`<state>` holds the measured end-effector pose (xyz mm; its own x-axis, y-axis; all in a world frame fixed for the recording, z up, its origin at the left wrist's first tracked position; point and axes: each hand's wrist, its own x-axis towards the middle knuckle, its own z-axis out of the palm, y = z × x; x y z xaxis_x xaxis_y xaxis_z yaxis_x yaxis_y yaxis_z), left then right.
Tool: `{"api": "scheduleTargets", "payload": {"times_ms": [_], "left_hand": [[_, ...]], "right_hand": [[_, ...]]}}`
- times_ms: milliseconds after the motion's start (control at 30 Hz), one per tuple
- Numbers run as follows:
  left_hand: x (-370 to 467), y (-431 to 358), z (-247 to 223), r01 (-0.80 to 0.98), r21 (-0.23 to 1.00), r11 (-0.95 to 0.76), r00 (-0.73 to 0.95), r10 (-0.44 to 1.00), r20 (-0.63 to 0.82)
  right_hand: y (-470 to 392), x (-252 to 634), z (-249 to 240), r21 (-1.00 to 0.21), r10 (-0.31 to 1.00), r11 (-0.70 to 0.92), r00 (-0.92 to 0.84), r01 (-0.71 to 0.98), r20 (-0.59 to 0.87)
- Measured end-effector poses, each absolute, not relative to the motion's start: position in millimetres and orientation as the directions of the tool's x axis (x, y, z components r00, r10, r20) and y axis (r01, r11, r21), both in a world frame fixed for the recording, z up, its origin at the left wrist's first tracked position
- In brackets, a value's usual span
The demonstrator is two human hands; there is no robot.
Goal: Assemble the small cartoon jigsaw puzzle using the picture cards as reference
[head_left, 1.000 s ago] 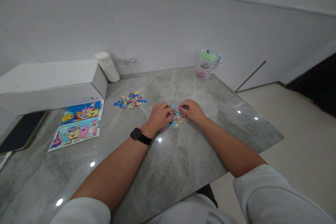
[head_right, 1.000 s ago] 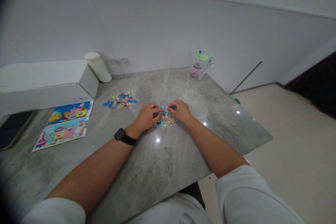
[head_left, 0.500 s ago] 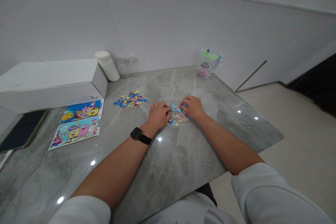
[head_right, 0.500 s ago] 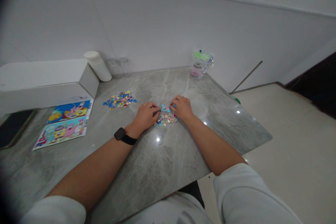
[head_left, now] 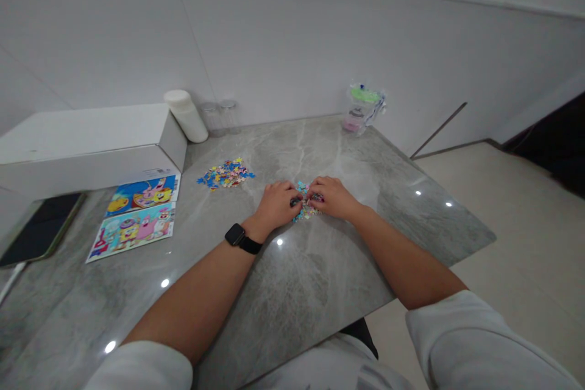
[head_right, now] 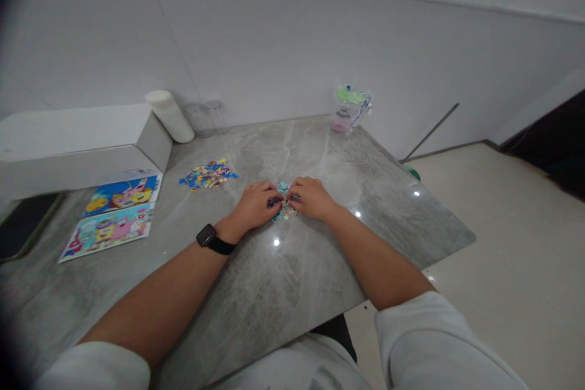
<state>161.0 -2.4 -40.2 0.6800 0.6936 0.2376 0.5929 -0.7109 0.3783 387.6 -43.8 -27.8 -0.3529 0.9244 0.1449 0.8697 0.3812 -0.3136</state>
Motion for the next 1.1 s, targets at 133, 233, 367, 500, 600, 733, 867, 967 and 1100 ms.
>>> {"api": "scheduleTargets", "payload": {"times_ms": [133,233,367,500,600,733,867,967,1100], "left_hand": [[160.9,-1.5,-40.9,0.596,0.372,-0.711,0.686,0.692,0.223],[162.7,-3.9,-39.6,0.609,0.351,-0.711,0.684,0.695,0.221],[167.1,-9.3,-36.7,0.637,0.325,-0.699,0.667,0.711,0.224],[171.4,-9.7,-36.7,0.654,0.345,-0.674,0.650,0.733,0.201],[173.1,-7.1,-38.7,0.641,0.399,-0.655,0.640,0.744,0.193],[172.9,-4.0,-40.6,0.595,0.475,-0.649,0.642,0.739,0.205],[171.2,-1.5,-40.3,0.587,0.510,-0.628,0.638,0.747,0.186],[169.8,1.7,-41.4,0.570,0.549,-0.611,0.631,0.754,0.183],[168.7,5.9,-46.1,0.502,0.658,-0.562,0.616,0.766,0.185]], "right_hand": [[-42.6,395.1,-22.9,-0.496,0.934,0.357,-0.320,0.792,0.161],[-43.8,403.3,-14.3,-0.620,0.952,0.303,-0.255,0.724,0.168],[-43.8,420.5,-2.9,-0.584,0.970,0.226,-0.128,0.780,0.205],[-39.7,442.3,-4.8,-0.358,0.974,0.104,-0.022,0.928,0.224],[-37.1,452.4,-13.7,-0.222,0.988,-0.007,0.041,0.975,0.151],[-38.6,451.2,-19.1,-0.174,0.997,-0.023,0.035,0.985,0.063],[-44.5,438.0,-12.6,-0.272,0.989,0.148,-0.136,0.951,0.061],[-49.0,425.7,-8.5,-0.391,0.936,0.328,-0.353,0.860,0.009],[-51.6,415.7,-9.3,-0.453,0.890,0.393,-0.455,0.800,-0.030]]}}
